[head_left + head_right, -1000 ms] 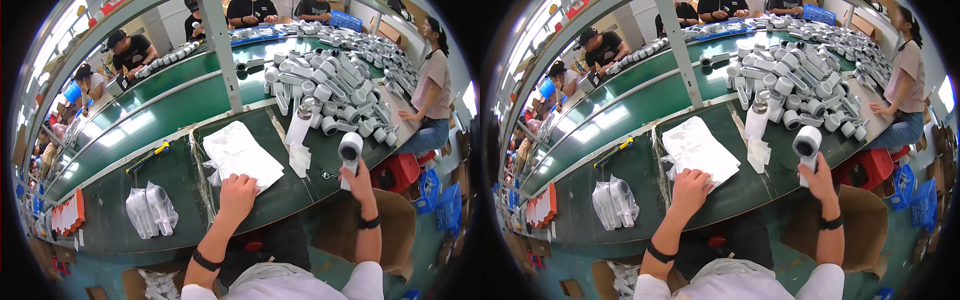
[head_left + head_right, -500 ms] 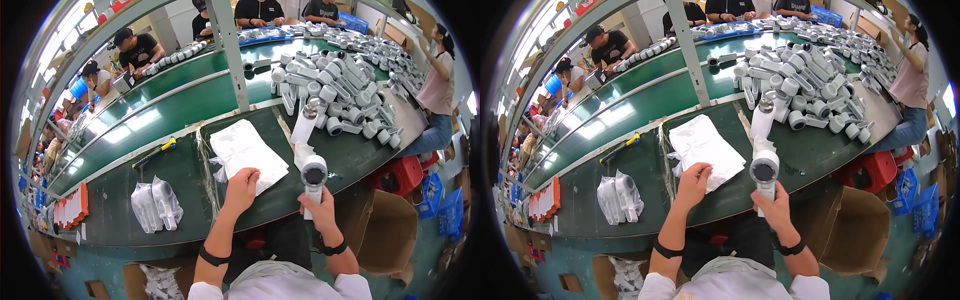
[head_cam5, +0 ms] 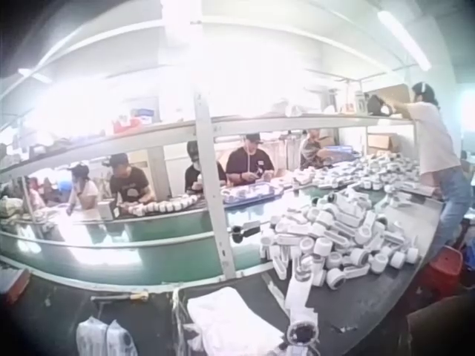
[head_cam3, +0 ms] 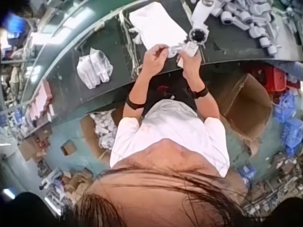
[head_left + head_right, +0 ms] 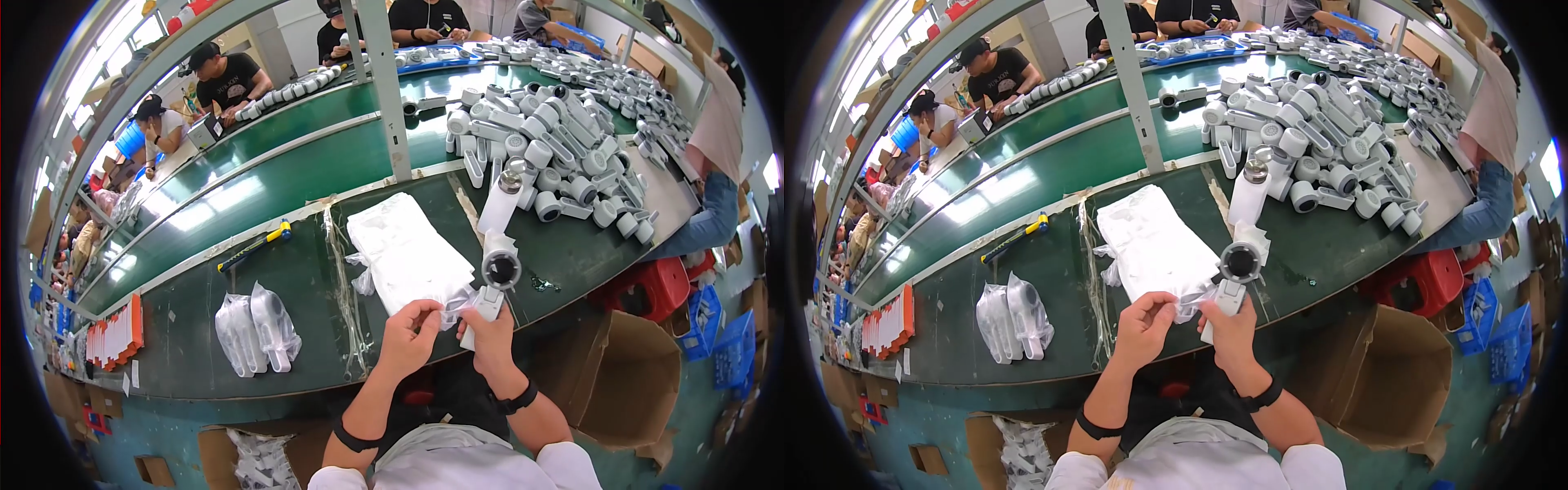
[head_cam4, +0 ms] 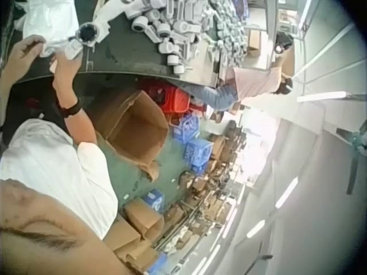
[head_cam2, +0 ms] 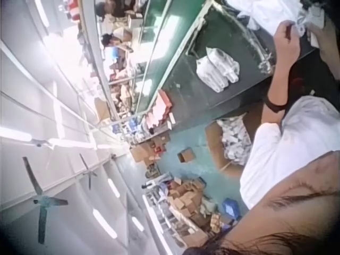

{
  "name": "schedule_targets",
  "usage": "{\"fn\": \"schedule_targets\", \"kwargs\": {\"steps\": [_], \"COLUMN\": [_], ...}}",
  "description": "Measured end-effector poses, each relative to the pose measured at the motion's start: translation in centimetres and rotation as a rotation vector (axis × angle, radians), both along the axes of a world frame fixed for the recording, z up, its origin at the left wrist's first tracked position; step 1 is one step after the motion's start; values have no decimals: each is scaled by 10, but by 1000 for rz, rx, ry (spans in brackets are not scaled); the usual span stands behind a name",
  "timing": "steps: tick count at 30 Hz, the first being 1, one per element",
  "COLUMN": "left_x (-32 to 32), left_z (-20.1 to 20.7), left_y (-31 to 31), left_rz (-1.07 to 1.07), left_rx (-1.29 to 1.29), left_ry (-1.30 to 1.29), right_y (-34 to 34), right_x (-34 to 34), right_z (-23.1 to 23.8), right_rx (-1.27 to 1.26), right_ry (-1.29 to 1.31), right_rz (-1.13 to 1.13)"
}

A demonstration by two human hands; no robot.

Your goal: The person picks up a handheld fan, wipes it with a cloth, and slides it into a plastic bag before placing it on the table. They repeat this process with several fans and then move the group of bagged fans into a box.

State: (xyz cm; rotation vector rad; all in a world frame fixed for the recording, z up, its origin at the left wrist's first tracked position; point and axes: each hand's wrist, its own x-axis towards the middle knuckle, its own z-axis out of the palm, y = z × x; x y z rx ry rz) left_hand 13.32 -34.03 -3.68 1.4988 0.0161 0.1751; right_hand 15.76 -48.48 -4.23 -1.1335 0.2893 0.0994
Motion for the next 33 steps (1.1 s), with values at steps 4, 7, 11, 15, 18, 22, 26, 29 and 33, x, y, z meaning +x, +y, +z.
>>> {"fn": "schedule_targets", "kwargs": {"steps": [4, 7, 11, 15, 18, 22, 26, 29, 33], "left_x": [3, 8, 13, 11, 12, 20, 25, 23, 20], "left_z": [13, 6, 13, 12, 10, 20, 29, 29, 30], "left_y": [2, 1, 5, 5, 0, -8, -7, -1, 12], "left_rz": [2, 103, 134, 106, 138, -7, -141, -179, -236], "left_rx": [277, 302, -435, -519, -280, -51, 8, 151, 301], "left_ry": [40, 118, 206, 205, 177, 230, 304, 235, 185], "right_y": [1, -4, -18, -41, -81, -96, -85, -76, -69], "right_x": [3, 6, 1, -22, -36, -44, -30, -12, 0], "right_z": [5, -6, -12, 8, 31, 52, 49, 48, 34], "right_rx": [-100, -266, -386, -415, -306, -391, -587, -620, -583], "right_ry": [-111, -179, -196, -236, -234, -85, -40, -70, -65], "right_rz": [-44, -61, -24, 104, 428, 831, 917, 992, 1032]}}
